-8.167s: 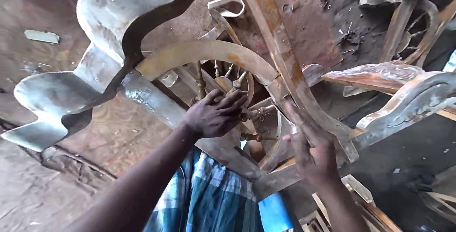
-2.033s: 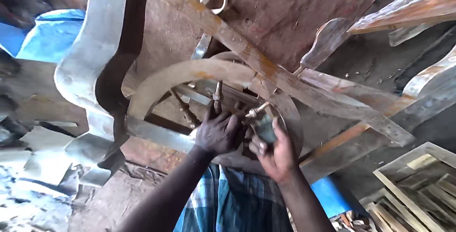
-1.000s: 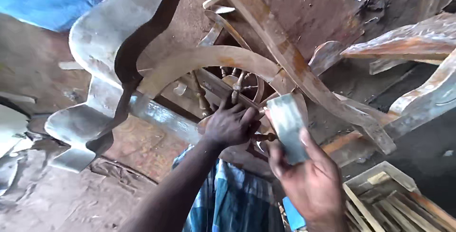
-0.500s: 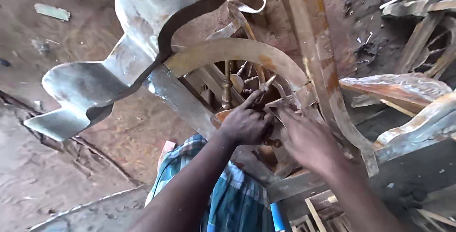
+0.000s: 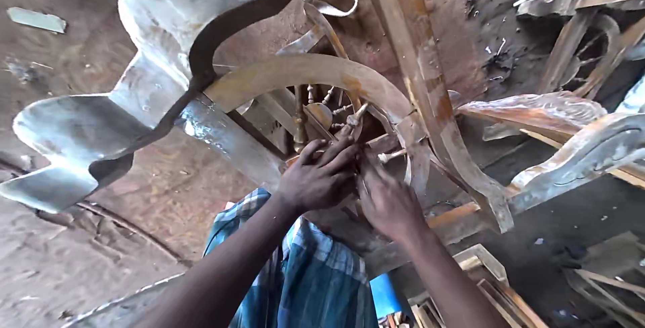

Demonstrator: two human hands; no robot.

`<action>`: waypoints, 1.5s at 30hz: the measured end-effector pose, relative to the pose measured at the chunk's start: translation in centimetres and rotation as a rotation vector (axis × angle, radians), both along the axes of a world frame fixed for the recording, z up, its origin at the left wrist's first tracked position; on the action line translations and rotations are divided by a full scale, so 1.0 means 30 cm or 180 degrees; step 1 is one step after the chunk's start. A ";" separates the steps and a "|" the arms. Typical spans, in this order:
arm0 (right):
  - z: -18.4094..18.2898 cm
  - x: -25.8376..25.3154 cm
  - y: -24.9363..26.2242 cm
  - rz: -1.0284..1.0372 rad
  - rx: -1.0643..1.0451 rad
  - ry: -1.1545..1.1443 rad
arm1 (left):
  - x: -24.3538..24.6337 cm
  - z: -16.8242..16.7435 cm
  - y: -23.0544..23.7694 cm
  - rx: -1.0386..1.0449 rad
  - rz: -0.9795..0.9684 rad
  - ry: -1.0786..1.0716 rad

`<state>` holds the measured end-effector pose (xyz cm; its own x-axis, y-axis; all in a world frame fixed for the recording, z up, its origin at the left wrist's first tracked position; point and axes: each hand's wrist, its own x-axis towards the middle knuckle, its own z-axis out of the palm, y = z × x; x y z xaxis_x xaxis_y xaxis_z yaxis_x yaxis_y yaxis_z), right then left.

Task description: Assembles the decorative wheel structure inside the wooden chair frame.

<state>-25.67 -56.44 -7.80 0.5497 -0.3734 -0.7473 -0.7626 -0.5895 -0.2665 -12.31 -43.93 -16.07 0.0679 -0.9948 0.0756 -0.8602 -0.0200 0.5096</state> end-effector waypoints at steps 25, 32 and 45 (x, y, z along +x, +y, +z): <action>0.058 0.073 0.091 -0.5662 0.1846 -0.0659 | 0.014 -0.003 -0.025 0.0221 -0.0239 -0.0091; 0.081 0.140 0.084 -0.5761 0.1719 -0.0681 | 0.018 -0.004 -0.024 0.0283 -0.0331 0.0000; 0.052 0.159 0.082 -0.5706 0.1683 -0.0232 | 0.011 -0.009 -0.012 0.0190 -0.0156 0.0191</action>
